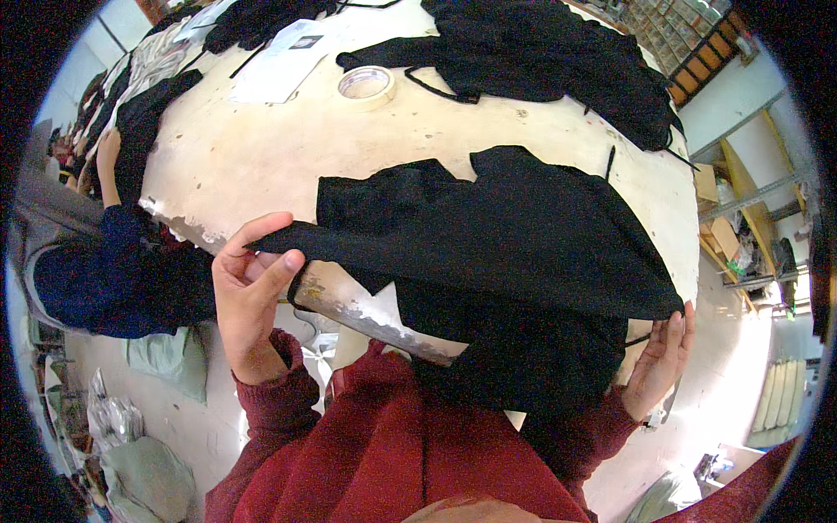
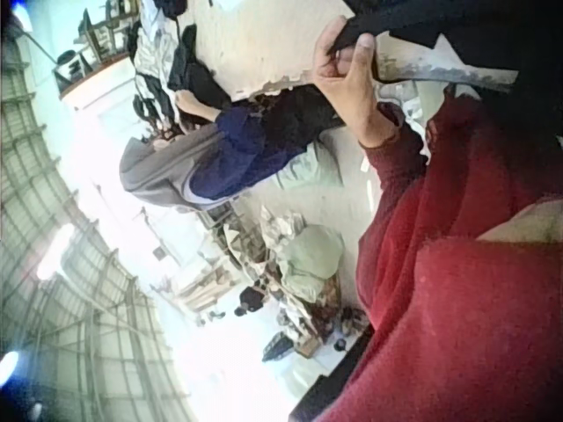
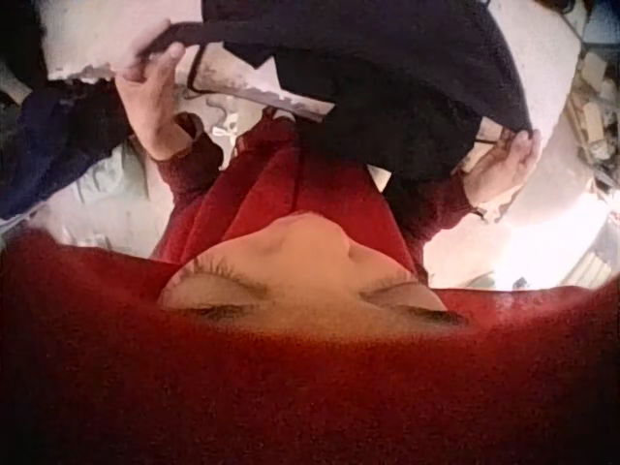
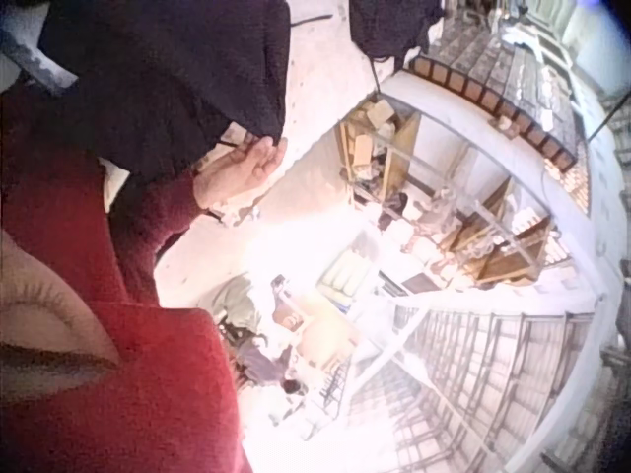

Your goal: The person applies small pieces of white tape to the inside of a black garment, smoothing each piece by hand. They repeatedly lift, turn, and press the fabric to secure the tape, then fold the garment and place it on the table.

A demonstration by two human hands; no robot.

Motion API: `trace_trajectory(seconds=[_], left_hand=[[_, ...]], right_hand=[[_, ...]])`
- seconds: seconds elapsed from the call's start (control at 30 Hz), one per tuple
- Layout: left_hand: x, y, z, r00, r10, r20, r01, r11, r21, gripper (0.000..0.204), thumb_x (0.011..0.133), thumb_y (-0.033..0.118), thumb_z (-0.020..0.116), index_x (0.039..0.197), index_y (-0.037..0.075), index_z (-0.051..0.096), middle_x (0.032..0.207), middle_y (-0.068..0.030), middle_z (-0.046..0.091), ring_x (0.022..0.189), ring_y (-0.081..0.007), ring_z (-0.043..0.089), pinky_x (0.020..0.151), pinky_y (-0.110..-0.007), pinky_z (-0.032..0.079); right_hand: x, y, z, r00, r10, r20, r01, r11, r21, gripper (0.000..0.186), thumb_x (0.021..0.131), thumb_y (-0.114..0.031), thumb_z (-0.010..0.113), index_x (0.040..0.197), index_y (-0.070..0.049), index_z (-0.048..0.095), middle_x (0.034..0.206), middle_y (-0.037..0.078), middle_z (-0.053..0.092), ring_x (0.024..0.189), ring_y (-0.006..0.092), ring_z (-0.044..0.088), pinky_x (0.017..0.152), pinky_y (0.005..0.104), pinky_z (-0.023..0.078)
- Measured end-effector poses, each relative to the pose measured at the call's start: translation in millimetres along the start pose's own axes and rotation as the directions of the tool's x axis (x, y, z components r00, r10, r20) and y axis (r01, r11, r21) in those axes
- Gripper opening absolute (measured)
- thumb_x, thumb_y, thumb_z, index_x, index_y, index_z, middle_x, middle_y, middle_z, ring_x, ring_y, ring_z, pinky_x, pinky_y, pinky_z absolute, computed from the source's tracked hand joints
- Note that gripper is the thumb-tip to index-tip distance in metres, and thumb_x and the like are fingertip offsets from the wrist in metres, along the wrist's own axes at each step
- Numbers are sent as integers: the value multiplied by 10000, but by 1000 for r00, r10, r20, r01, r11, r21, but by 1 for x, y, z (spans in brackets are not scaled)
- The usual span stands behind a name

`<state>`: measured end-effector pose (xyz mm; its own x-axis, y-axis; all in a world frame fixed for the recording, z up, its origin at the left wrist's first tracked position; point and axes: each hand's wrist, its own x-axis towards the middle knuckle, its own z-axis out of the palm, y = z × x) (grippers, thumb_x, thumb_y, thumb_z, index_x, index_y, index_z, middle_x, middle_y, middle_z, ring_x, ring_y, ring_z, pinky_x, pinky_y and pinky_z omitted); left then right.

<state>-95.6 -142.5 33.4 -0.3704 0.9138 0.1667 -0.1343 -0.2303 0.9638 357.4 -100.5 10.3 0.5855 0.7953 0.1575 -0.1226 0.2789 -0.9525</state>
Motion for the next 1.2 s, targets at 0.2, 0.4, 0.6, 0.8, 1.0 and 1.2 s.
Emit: trace_trajectory(seconds=[0.2, 0.4, 0.6, 0.8, 1.0, 1.2], left_hand=[[-2, 5, 9, 994, 66, 84, -61, 996, -67, 439, 807, -130, 679, 1234, -84, 585, 1012, -155, 710, 819, -143, 693, 730, -235, 551], [-5, 14, 12, 998, -53, 43, 49, 995, 91, 528, 776, -128, 705, 1283, -66, 573, 916, -90, 707, 718, -87, 655, 617, -190, 499], [-5, 15, 17, 993, -81, 83, 85, 995, -55, 552, 792, -141, 695, 1317, -77, 535, 1245, -144, 620, 837, -112, 664, 712, -220, 544], [-5, 14, 11, 994, -74, 77, 75, 997, -7, 553, 787, -121, 704, 1315, -62, 550, 1033, -104, 683, 770, -87, 652, 669, -201, 510], [-3, 17, 7, 999, -47, -9, 48, 998, 45, 543, 781, -75, 731, 1302, -28, 584, 731, -6, 651, 629, -33, 579, 571, -168, 434], [-8, 13, 4, 998, -49, -50, 54, 993, 104, 527, 780, -66, 731, 1289, -18, 600, 727, 9, 634, 624, -17, 550, 572, -160, 409]], right_hand=[[0, 4, -3, 999, 31, -13, -31, 999, -25, 397, 986, -122, 587, 1359, -10, 509, 1151, 73, 631, 1009, 107, 596, 900, 239, 471], [0, 4, -1, 1000, -2, 10, 3, 996, -90, 328, 997, -101, 555, 1308, -2, 537, 995, 54, 625, 859, 90, 572, 773, 229, 461], [2, 4, -3, 999, -23, 30, 32, 952, -304, 375, 1002, -113, 548, 1362, -15, 509, 1130, 48, 611, 945, 113, 583, 856, 241, 473], [-1, 1, -3, 998, 19, -56, -29, 985, -169, 378, 1001, -106, 548, 1363, -5, 505, 1106, 72, 617, 916, 123, 589, 845, 256, 483], [-8, -2, -2, 998, 16, -53, -24, 986, -165, 370, 1004, -93, 541, 1357, 7, 502, 1124, 68, 607, 931, 115, 578, 846, 251, 479], [-8, -3, 1, 999, 39, -30, -44, 985, -168, 366, 1002, -97, 545, 1350, 9, 504, 1045, 55, 619, 896, 114, 580, 818, 245, 485]])
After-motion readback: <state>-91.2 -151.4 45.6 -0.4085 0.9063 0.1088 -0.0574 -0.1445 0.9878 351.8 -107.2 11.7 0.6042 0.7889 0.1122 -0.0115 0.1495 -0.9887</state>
